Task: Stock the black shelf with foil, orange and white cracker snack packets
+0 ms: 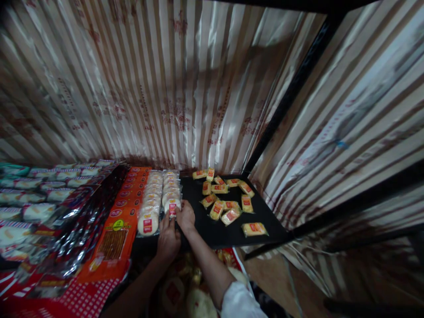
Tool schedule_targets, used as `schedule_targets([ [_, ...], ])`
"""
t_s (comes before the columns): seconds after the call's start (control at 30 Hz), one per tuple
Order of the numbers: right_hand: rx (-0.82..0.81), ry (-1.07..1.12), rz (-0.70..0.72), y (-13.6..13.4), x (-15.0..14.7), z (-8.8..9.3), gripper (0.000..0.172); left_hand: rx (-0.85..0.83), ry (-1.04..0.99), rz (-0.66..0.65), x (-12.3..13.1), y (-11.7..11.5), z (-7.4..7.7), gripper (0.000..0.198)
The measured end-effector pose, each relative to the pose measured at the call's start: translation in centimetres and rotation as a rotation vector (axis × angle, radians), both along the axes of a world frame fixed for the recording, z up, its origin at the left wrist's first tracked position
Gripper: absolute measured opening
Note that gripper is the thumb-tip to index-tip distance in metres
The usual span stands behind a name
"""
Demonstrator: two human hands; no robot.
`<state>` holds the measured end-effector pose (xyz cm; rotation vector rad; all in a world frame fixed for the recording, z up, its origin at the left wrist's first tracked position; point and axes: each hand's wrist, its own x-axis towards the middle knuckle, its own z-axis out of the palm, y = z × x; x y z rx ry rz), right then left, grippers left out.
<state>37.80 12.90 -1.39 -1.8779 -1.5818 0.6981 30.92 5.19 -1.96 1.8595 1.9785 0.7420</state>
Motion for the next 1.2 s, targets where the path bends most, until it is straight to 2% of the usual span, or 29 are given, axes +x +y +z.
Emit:
schedule_targets([
  [0.17, 0.111, -0.075, 0.066, -0.1, 0.2, -0.3, 0.044, 0.072, -0.013, 0.031, 0.1, 0.0, -1.2, 0.056],
  [0.33, 0.066, -0.112, 0.115, -0.1, 0.0, -0.1, 0.051, 0.068, -0.015, 0.032, 0.0, 0.2, -1.7, 0.056],
  [0.8, 0.011, -0.057, 0.055, -0.1, -0.2, -0.3, 0.052, 0.047, -0.016, 0.018, 0.0, 0.1, -1.2, 0.057],
  [0.97, 0.041, 0.044, 0.015, 1.2, 0.0, -0.4, 0.06, 0.067, 0.003, 0.023, -0.1, 0.0, -1.2, 0.053],
  [1.2, 0.047, 0.125, 0.063, 2.9, -0.3, -0.7, 0.053, 0.113, 0.002, 0.003, -0.2, 0.3, -1.9, 0.051],
])
